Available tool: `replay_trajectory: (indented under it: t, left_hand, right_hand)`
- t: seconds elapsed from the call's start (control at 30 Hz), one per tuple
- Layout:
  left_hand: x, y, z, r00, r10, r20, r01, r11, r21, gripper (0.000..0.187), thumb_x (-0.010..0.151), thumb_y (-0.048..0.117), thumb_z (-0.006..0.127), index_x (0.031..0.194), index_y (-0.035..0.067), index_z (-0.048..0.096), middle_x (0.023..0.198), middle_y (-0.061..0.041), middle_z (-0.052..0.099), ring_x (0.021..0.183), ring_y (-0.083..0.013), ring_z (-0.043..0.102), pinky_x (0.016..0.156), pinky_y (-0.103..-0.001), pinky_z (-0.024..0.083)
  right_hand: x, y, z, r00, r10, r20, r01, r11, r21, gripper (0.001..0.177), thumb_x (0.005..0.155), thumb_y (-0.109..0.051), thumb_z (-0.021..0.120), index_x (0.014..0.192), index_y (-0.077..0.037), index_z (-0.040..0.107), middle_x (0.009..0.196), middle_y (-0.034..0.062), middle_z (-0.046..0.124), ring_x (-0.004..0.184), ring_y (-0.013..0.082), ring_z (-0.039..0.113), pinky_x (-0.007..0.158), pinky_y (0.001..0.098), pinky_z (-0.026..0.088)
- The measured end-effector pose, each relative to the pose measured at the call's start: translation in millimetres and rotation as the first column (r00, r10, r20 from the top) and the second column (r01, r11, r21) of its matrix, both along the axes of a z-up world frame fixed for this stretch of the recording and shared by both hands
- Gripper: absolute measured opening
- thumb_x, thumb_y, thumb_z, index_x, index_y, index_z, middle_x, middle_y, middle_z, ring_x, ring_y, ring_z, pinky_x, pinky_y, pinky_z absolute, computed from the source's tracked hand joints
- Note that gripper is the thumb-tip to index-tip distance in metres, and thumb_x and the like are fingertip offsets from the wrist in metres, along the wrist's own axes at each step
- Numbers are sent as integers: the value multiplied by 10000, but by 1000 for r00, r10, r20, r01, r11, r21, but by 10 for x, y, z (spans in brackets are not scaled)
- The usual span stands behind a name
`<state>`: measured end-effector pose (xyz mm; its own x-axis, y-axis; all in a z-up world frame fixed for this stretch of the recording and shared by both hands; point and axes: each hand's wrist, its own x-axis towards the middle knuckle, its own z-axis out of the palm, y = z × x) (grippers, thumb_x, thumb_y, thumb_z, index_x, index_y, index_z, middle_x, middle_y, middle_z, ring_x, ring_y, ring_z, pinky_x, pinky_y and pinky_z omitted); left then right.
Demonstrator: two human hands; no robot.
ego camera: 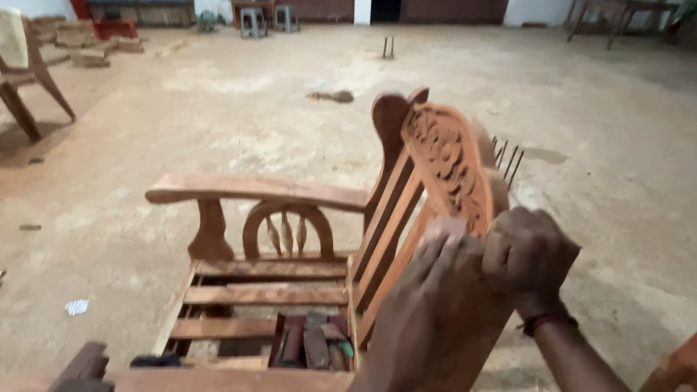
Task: The person sands the backrest and armrest of a wooden chair using a sanding block. They work on the carved floral details and the curved edges of the chair's frame, smoothing the wood surface by hand.
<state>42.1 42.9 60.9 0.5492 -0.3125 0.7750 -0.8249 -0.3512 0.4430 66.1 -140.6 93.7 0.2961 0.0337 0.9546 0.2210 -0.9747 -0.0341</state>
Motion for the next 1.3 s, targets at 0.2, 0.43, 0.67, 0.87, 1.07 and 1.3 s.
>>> replay_trajectory:
  t: [0.2, 0.43, 0.67, 0.87, 1.07, 1.3]
  left_hand:
    - [164, -36, 262, 998, -60, 35, 58, 996, 60, 588, 789, -40, 599, 1377, -53, 583, 1444, -246, 583, 1370, -410, 520, 1127, -431, 429]
    - [299, 99, 479, 909, -155, -387, 149, 988, -46, 370, 904, 31, 603, 1254, 74, 718, 1098, -149, 767, 828, -245, 749, 757, -359, 576]
    - [270, 51, 371, 931, -279, -237, 140, 870, -473, 170, 992, 28, 578, 1119, -7, 686, 927, -120, 734, 854, -133, 710, 733, -303, 568]
    - [171, 80, 518, 897, -326, -300, 150, 861, -486, 139, 994, 66, 600, 1087, -17, 661, 930, -114, 732, 829, -131, 686, 708, -292, 554]
    - [162, -125, 442, 885, -388, -259, 214, 831, -513, 159, 992, 99, 606, 1075, -20, 671, 947, -136, 746, 862, -152, 691, 742, -311, 564]
    - [600, -374, 325, 932, -97, -349, -57, 912, -407, 329, 1029, 287, 538, 1015, -10, 677, 844, -209, 701, 768, -357, 707, 693, -463, 527]
  right_hand:
    - [0, 3, 1, 1000, 2, -30, -1, 1000, 24, 90, 776, -100, 574, 688, -92, 584, 729, 89, 606, 694, 321, 601, 617, 443, 488]
    - [-5, 2, -29, 999, 43, -16, -42, 997, 65, 83, 756, -113, 562, 675, -104, 580, 705, 85, 590, 694, 316, 606, 602, 446, 484]
    - [-31, 0, 73, 980, 24, -196, -9, 997, 79, 70, 764, -163, 598, 723, -109, 616, 754, 96, 635, 762, 330, 639, 668, 469, 511]
    - [-332, 44, 368, 800, 478, -362, -347, 861, 371, 445, 791, -186, 669, 1228, -104, 651, 1050, 38, 729, 940, 204, 699, 777, 373, 539]
    - [-413, -60, 298, 629, 567, -532, -194, 777, 599, 231, 853, -180, 727, 1073, -111, 748, 847, -4, 744, 744, 101, 650, 680, 300, 537]
    - [-467, -317, 423, 906, 122, -406, 12, 949, 314, 171, 834, -144, 736, 911, -8, 665, 691, 102, 636, 571, 177, 614, 582, 363, 518]
